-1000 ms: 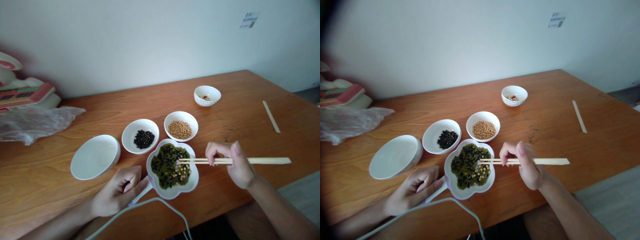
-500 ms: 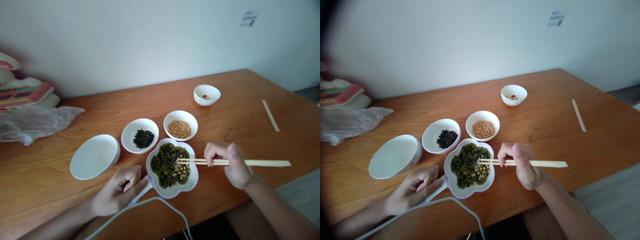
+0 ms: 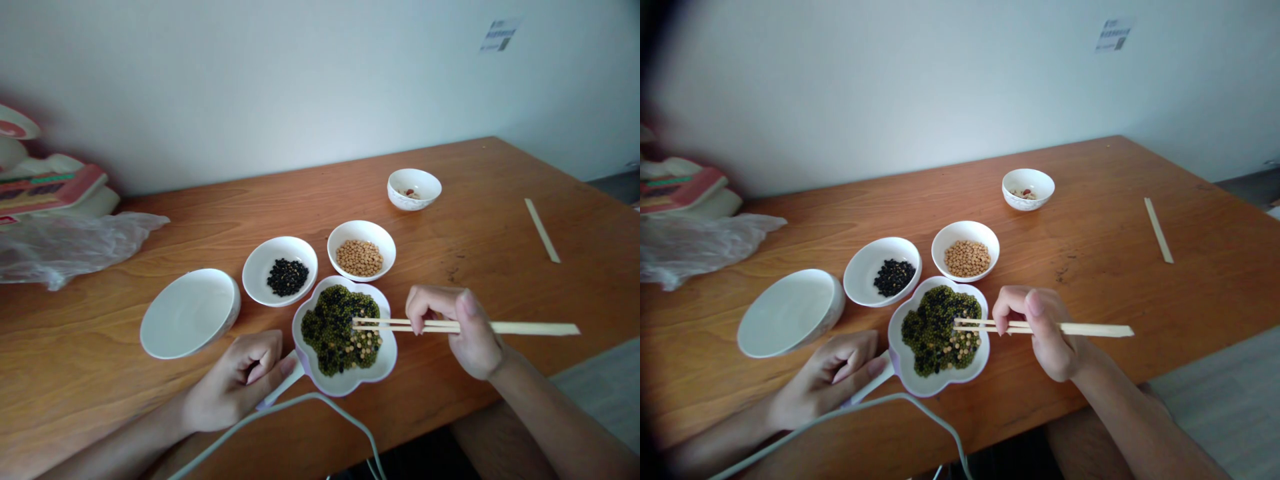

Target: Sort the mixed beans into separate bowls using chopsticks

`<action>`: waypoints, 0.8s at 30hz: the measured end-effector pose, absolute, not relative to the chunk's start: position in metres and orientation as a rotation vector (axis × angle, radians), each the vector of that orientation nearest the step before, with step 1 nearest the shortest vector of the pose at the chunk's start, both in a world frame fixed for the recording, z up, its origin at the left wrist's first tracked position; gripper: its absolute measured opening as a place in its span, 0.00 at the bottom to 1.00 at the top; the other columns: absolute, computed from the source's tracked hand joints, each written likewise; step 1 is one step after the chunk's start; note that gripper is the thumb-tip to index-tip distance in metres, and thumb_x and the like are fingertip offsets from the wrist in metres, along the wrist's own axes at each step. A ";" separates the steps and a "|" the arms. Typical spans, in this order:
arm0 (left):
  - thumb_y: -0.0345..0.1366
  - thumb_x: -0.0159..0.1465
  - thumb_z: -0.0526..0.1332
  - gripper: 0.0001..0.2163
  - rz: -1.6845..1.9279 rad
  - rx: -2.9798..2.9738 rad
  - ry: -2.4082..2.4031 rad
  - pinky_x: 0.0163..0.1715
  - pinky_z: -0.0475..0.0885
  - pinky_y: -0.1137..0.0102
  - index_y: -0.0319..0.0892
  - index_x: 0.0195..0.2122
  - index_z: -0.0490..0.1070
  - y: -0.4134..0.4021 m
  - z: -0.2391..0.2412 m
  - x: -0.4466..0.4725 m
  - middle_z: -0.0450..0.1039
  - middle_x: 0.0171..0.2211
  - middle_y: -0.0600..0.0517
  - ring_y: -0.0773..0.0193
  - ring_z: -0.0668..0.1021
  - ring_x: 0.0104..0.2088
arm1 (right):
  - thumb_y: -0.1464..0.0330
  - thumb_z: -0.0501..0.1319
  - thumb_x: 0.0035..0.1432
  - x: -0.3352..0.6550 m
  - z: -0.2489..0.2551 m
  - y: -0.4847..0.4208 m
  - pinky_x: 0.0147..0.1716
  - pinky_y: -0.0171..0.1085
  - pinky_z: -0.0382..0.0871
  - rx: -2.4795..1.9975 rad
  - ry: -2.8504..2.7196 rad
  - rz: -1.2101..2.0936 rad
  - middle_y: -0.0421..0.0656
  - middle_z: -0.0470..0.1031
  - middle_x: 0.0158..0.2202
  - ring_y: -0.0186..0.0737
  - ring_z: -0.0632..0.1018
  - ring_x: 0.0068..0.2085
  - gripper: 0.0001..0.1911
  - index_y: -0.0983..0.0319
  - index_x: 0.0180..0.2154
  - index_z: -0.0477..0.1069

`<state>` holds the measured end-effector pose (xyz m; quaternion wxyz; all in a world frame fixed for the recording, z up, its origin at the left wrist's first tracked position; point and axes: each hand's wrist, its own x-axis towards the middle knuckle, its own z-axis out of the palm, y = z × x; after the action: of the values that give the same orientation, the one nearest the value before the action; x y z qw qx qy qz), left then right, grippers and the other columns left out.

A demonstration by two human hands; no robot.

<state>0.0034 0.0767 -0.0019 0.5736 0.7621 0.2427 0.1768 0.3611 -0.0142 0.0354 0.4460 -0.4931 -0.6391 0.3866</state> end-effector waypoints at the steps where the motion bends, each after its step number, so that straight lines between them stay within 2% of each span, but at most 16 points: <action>1: 0.28 0.74 0.56 0.19 0.413 1.785 0.571 0.26 0.61 0.73 0.43 0.26 0.50 0.077 -0.002 0.003 0.59 0.26 0.57 0.69 0.61 0.26 | 0.46 0.35 0.72 0.361 0.035 -0.014 0.32 0.44 0.61 -1.224 -1.586 0.956 0.43 0.71 0.27 0.42 0.71 0.29 0.36 0.57 0.28 0.71; 9: 0.27 0.74 0.56 0.19 0.436 1.783 0.550 0.26 0.61 0.74 0.43 0.26 0.50 0.076 0.000 0.005 0.58 0.26 0.57 0.70 0.61 0.25 | 0.49 0.36 0.74 0.359 0.037 -0.015 0.33 0.44 0.62 -1.229 -1.583 0.896 0.43 0.72 0.26 0.42 0.72 0.29 0.36 0.56 0.28 0.72; 17: 0.28 0.74 0.56 0.19 0.431 1.773 0.559 0.26 0.62 0.75 0.43 0.26 0.50 0.076 -0.003 0.003 0.58 0.26 0.57 0.71 0.61 0.26 | 0.45 0.36 0.72 0.363 0.033 -0.015 0.32 0.42 0.60 -1.212 -1.561 0.929 0.42 0.71 0.26 0.40 0.71 0.28 0.37 0.58 0.27 0.71; 24: 0.27 0.74 0.57 0.19 0.431 1.781 0.557 0.26 0.61 0.75 0.43 0.26 0.50 0.076 -0.002 0.004 0.58 0.26 0.58 0.71 0.61 0.25 | 0.48 0.37 0.74 0.362 0.031 -0.015 0.32 0.41 0.60 -1.176 -1.551 0.905 0.42 0.70 0.26 0.39 0.71 0.28 0.37 0.59 0.27 0.72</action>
<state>0.0037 0.0758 -0.0018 0.5755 0.7605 0.2378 0.1840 0.3619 -0.0148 0.0312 0.4773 -0.4814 -0.6349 0.3705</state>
